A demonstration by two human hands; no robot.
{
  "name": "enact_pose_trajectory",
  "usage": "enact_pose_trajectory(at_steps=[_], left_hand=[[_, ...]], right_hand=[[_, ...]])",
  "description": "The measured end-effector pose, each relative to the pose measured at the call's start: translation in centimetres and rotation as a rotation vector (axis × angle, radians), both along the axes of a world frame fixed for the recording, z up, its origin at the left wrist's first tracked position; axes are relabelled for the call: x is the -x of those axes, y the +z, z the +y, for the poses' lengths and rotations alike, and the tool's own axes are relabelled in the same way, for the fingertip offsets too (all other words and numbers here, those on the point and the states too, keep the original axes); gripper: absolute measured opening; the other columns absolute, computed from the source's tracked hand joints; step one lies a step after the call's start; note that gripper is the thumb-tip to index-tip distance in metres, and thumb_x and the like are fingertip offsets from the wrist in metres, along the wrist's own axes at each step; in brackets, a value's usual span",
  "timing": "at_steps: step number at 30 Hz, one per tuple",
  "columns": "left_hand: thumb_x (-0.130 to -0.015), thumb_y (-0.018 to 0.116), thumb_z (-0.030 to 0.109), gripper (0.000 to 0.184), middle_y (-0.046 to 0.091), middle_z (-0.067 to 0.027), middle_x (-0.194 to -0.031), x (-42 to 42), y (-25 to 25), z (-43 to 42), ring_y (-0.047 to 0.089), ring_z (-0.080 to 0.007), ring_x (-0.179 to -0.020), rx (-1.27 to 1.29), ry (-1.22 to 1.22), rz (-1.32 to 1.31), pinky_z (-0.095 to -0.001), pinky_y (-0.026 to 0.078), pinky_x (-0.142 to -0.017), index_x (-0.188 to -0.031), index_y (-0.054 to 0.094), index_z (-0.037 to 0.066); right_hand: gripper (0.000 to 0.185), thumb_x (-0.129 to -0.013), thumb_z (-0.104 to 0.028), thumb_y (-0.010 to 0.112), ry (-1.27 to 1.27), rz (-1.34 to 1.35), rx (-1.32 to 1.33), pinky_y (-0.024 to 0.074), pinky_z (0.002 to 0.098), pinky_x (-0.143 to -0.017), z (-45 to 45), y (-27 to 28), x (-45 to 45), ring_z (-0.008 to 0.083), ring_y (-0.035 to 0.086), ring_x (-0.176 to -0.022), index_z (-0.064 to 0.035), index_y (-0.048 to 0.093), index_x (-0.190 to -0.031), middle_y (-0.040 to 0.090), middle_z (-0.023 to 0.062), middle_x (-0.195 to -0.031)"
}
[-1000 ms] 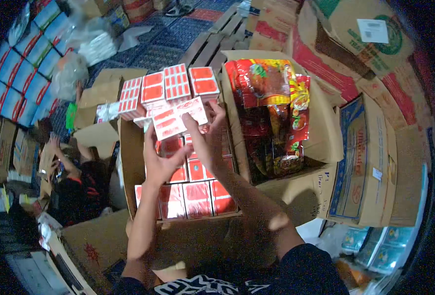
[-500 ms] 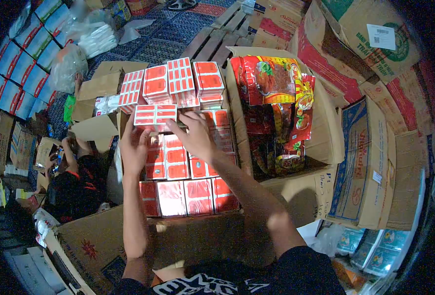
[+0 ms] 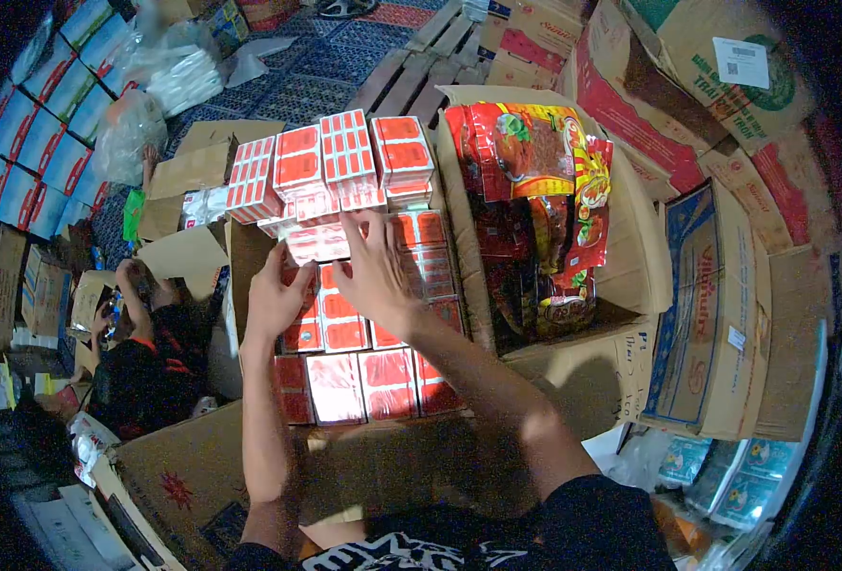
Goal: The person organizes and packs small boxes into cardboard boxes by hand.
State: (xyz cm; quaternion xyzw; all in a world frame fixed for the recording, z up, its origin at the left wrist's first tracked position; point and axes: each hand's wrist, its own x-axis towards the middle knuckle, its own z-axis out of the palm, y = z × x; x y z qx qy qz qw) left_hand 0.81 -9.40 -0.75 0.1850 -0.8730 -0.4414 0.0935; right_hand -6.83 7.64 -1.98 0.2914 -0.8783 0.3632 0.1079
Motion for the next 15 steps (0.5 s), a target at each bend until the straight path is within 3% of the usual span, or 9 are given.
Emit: enact_pose_trajectory(at_steps=[1, 6, 9, 13, 15], left_hand=[[-0.091, 0.072, 0.028, 0.064, 0.073, -0.0277, -0.109, 0.0, 0.3, 0.1, 0.072, -0.0397, -0.104, -0.035, -0.02, 0.009, -0.044, 0.056, -0.088, -0.141, 0.053, -0.007], [-0.092, 0.072, 0.028, 0.061, 0.073, -0.0272, -0.108, 0.3, -0.4, 0.3, 0.073, -0.0386, -0.102, -0.01, 0.014, 0.029, -0.0441, 0.056, -0.087, -0.139, 0.054, -0.007], [-0.092, 0.073, 0.029, 0.061, 0.074, -0.0249, -0.105, 0.2, 0.9, 0.0, 0.075, -0.0342, -0.095, -0.166, 0.042, -0.16, -0.0422, 0.056, -0.085, -0.138, 0.056, -0.007], [-0.094, 0.072, 0.033, 0.061, 0.075, -0.0221, -0.101, 0.0, -1.1, -0.4, 0.074, -0.0295, -0.088, 0.01, 0.017, -0.008, -0.0393, 0.056, -0.082, -0.138, 0.057, -0.005], [-0.095, 0.07, 0.036, 0.06, 0.075, -0.0214, -0.1, 0.2, -2.0, -0.4, 0.074, -0.0289, -0.086, -0.032, 0.042, -0.014, -0.0389, 0.055, -0.081, -0.138, 0.057, -0.005]], right_hand=[[0.056, -0.091, -0.025, 0.07, -0.002, -0.002, 0.003, 0.0471, 0.0452, -0.101, 0.0, 0.4, -0.1, 0.0336, 0.052, -0.118, -0.0004, 0.057, -0.139, 0.06, 0.0149, -0.12], [0.053, -0.088, -0.024, 0.071, 0.098, -0.06, -0.109, 0.0466, 0.0445, -0.103, 0.7, 0.8, 0.4, 0.0313, 0.051, -0.121, -0.003, 0.06, -0.136, 0.058, 0.011, -0.128], [0.05, -0.088, -0.024, 0.071, 0.122, -0.024, -0.136, 0.0462, 0.0441, -0.104, 1.0, 0.2, 0.4, 0.0303, 0.052, -0.122, -0.0043, 0.062, -0.134, 0.058, 0.0102, -0.127], [0.047, -0.087, -0.023, 0.071, 0.13, -0.063, -0.096, 0.0447, 0.0439, -0.105, 0.8, 0.3, 1.0, 0.0313, 0.051, -0.123, -0.0052, 0.064, -0.131, 0.057, 0.0116, -0.128], [0.048, -0.087, -0.022, 0.072, 0.121, -0.085, -0.061, 0.0445, 0.0438, -0.106, 0.8, 0.2, 1.0, 0.0327, 0.051, -0.123, -0.0056, 0.063, -0.131, 0.056, 0.0133, -0.129]])
